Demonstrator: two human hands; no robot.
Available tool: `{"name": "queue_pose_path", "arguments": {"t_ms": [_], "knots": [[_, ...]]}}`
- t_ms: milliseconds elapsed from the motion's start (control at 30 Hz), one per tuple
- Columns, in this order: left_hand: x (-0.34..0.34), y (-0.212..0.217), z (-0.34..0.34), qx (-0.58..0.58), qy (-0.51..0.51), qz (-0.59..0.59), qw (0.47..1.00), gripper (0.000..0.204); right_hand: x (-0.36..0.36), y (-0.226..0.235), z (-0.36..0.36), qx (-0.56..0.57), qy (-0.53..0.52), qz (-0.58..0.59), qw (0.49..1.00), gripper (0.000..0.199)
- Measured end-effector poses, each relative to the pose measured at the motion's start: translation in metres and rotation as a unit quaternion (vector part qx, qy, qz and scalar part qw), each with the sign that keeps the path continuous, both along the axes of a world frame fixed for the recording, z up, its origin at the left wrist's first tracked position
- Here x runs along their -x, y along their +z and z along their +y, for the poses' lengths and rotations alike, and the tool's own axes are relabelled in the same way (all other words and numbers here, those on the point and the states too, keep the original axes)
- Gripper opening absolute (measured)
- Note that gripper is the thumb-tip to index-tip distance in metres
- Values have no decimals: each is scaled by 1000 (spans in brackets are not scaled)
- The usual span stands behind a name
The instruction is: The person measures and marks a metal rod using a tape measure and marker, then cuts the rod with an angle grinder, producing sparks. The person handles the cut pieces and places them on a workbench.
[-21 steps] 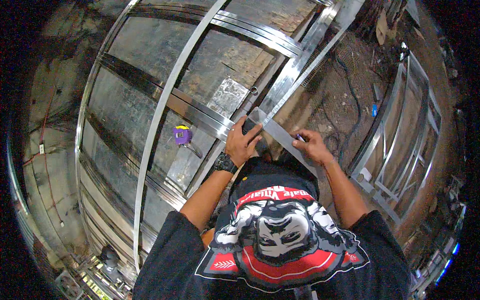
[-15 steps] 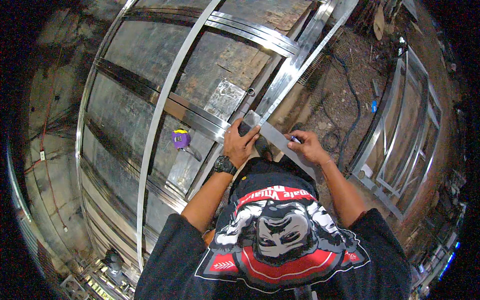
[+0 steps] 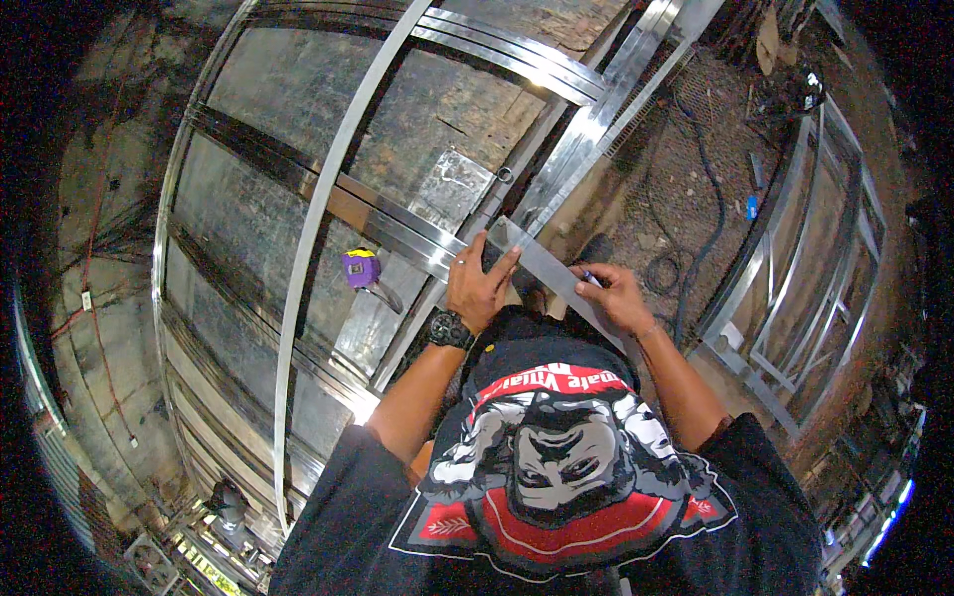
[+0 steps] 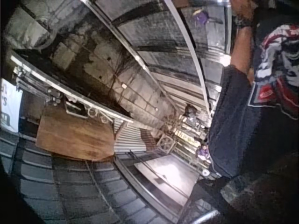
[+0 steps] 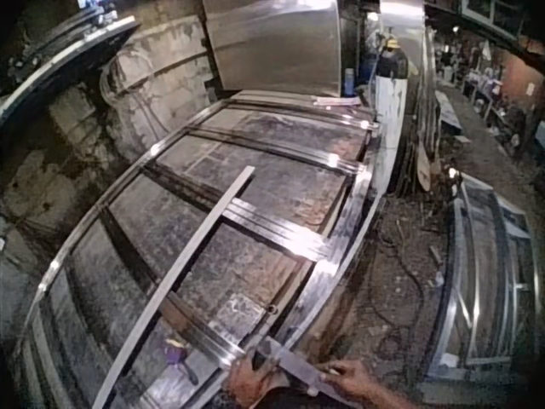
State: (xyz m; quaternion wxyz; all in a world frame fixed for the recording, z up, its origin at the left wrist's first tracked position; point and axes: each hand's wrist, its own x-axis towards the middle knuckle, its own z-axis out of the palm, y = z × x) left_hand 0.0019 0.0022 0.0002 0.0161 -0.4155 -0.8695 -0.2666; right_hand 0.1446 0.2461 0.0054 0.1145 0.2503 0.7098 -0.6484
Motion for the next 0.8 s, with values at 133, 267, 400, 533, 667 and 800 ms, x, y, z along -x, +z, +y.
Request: {"name": "queue_pose_path", "arguments": {"t_ms": [133,267,400,533,667,800], "knots": [[-4,8,0,2,-19,6,1000,59,-7,13,0,-19,2,10,1000,31],[-19,7,6,5,-23,19,1000,68,-21,19,0,-27,-9,23,999,32],[-16,8,8,24,-31,-2,999,67,-23,7,4,15,-25,-4,1000,30],[-20,5,8,16,-26,22,999,63,-20,7,7,0,3,30,1000,28],[-21,5,8,23,-23,38,999,59,-20,10,6,32,-15,1,999,28],[-21,6,8,36,-25,43,998,59,-19,14,6,21,-13,9,1000,28]]}}
